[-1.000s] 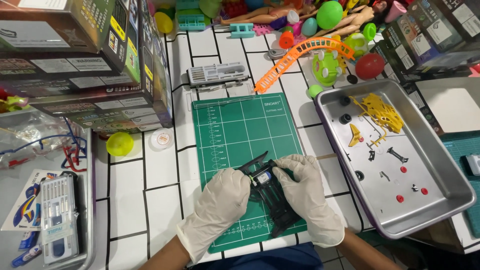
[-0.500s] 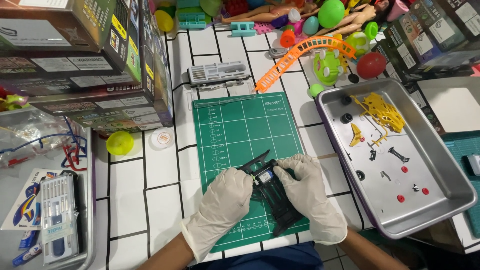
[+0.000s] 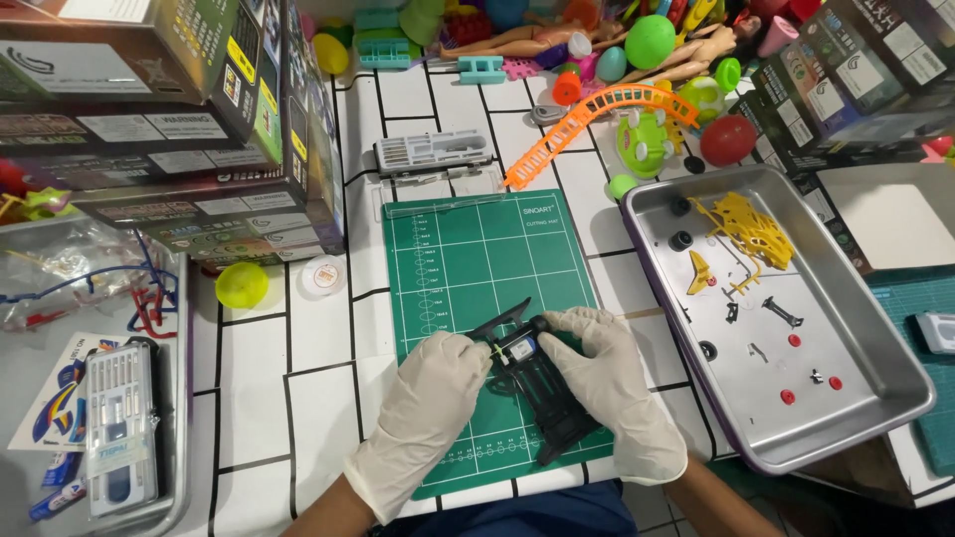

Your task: The person assembles a black plastic toy chassis on a green cutting mat. They attach small components and a blue cylindrical part to the chassis, then use a screwdriver to tighten screws and secure the assembly.

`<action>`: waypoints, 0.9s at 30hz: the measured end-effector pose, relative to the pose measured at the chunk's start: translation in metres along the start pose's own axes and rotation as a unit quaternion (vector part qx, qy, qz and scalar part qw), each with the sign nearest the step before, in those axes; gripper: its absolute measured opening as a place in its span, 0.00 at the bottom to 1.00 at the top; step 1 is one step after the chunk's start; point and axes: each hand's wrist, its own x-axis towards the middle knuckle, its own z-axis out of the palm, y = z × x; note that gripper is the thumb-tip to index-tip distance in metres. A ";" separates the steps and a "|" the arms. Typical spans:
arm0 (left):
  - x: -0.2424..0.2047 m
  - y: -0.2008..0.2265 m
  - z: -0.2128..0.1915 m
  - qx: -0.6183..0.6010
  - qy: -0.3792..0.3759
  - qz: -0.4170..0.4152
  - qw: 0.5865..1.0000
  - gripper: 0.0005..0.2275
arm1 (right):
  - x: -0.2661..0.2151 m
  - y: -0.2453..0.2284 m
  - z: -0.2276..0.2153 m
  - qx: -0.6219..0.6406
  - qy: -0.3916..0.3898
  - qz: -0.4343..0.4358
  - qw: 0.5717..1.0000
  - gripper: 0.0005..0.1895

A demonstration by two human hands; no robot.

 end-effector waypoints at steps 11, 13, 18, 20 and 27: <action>-0.001 -0.001 -0.004 -0.021 0.048 0.022 0.998 0.04 | -0.005 0.005 -0.002 0.079 -0.033 -0.002 0.996 0.16; 0.001 0.001 -0.003 -0.015 0.049 0.022 0.998 0.06 | -0.005 0.006 -0.001 0.078 -0.036 -0.005 0.996 0.17; 0.000 -0.004 0.008 0.004 0.022 0.027 0.999 0.05 | 0.000 0.011 -0.003 0.063 -0.045 -0.048 0.996 0.19; -0.001 -0.008 0.012 0.005 0.042 0.043 0.998 0.03 | 0.002 0.012 -0.007 0.043 -0.062 -0.085 0.993 0.18; 0.000 -0.004 0.002 0.031 0.062 0.051 0.996 0.04 | -0.006 -0.002 -0.013 0.017 -0.051 -0.038 0.998 0.19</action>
